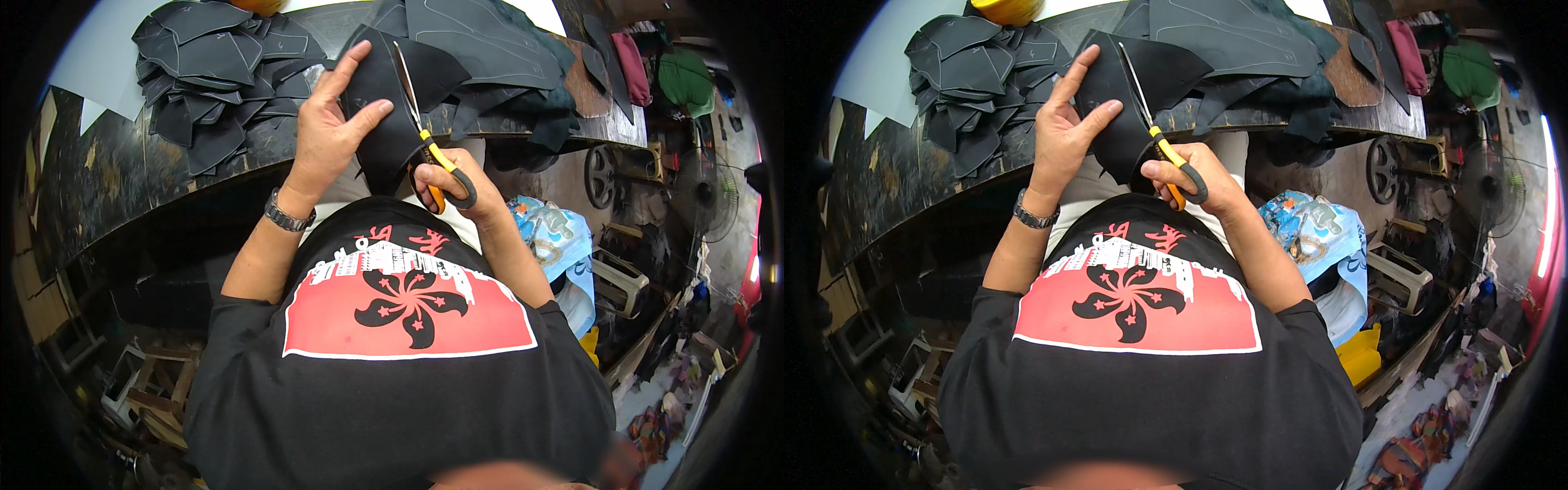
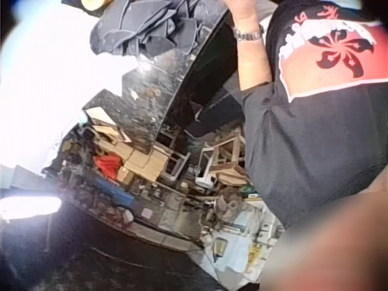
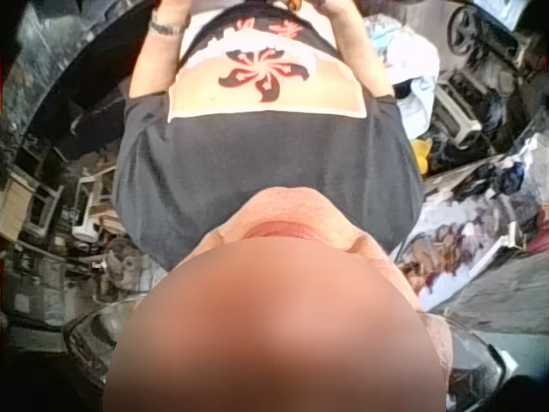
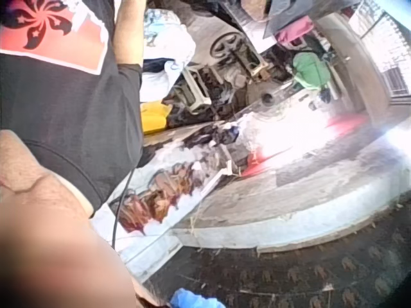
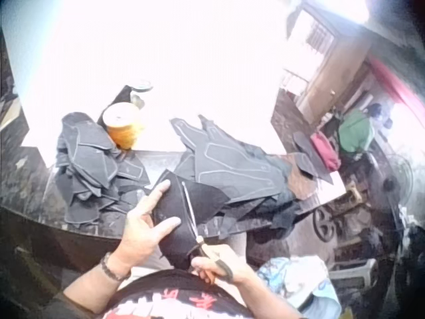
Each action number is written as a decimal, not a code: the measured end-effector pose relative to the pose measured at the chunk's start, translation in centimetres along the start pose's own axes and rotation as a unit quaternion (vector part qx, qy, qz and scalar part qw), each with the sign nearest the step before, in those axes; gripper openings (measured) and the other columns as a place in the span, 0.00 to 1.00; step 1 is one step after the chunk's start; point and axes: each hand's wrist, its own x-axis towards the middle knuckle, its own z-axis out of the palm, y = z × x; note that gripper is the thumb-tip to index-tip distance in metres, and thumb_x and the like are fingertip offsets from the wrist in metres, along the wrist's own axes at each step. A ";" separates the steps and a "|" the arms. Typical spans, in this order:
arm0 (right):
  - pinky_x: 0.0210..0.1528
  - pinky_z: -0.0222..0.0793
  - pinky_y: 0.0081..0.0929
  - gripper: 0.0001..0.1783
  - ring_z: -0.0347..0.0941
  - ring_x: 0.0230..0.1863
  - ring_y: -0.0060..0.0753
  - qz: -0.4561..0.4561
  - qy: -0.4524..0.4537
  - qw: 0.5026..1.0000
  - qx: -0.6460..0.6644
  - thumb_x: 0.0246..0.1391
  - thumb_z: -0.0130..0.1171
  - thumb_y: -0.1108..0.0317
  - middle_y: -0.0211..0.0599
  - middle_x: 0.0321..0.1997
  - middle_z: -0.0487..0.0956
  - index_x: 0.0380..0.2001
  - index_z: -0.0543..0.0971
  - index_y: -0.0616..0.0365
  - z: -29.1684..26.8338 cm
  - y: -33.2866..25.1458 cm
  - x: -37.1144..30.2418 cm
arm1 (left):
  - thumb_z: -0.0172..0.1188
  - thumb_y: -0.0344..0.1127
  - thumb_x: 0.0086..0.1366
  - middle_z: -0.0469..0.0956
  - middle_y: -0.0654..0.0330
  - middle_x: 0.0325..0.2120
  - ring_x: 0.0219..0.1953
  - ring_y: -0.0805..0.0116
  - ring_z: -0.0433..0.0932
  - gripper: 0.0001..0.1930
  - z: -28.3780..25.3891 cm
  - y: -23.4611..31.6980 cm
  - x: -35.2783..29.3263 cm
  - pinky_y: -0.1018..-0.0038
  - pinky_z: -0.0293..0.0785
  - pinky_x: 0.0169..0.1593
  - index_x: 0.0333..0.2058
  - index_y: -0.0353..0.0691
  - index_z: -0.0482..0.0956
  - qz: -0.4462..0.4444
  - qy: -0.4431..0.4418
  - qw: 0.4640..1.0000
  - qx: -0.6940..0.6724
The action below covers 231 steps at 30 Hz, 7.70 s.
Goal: The person uses shears to cut black fabric pieces along marked outlines on a worktable. They repeatedly pick up fabric layers, cut along the lines, and place the cut pieces into a growing stack on the left side of the table.
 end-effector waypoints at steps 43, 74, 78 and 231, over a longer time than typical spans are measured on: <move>0.12 0.53 0.15 0.18 0.61 0.10 0.14 -0.056 0.074 0.996 0.001 0.52 0.68 0.58 0.24 0.11 0.67 0.18 0.74 0.57 0.8 0.5 1.7 | 0.62 0.22 0.57 0.73 0.57 0.53 0.54 0.72 0.69 0.28 -0.8 1.2 -0.4 0.75 0.58 0.63 0.58 0.34 0.70 -0.075 -0.068 0.995 -0.024; 0.22 0.69 0.17 0.15 0.72 0.19 0.20 -0.179 0.101 0.973 0.108 0.51 0.68 0.62 0.31 0.21 0.77 0.32 0.77 0.62 1.8 -1.0 1.0 | 0.65 0.23 0.57 0.77 0.60 0.47 0.42 0.77 0.77 0.26 0.7 2.8 2.0 0.82 0.77 0.45 0.56 0.35 0.73 -0.037 -0.040 0.991 -0.123; 0.32 0.68 0.18 0.20 0.72 0.27 0.19 -0.074 0.020 0.996 0.048 0.52 0.66 0.54 0.29 0.25 0.75 0.35 0.76 0.62 2.3 0.5 1.0 | 0.68 0.23 0.54 0.78 0.57 0.45 0.39 0.78 0.79 0.29 -0.8 2.5 3.3 0.84 0.79 0.42 0.56 0.35 0.72 -0.034 0.002 0.995 -0.093; 0.18 0.61 0.16 0.22 0.65 0.15 0.16 -0.048 0.037 0.998 0.014 0.51 0.66 0.50 0.26 0.14 0.69 0.23 0.75 0.59 2.7 -0.1 0.1 | 0.65 0.22 0.56 0.62 0.53 0.63 0.59 0.71 0.67 0.39 -0.6 2.6 0.4 0.75 0.64 0.61 0.65 0.34 0.57 -0.011 -0.078 0.996 -0.032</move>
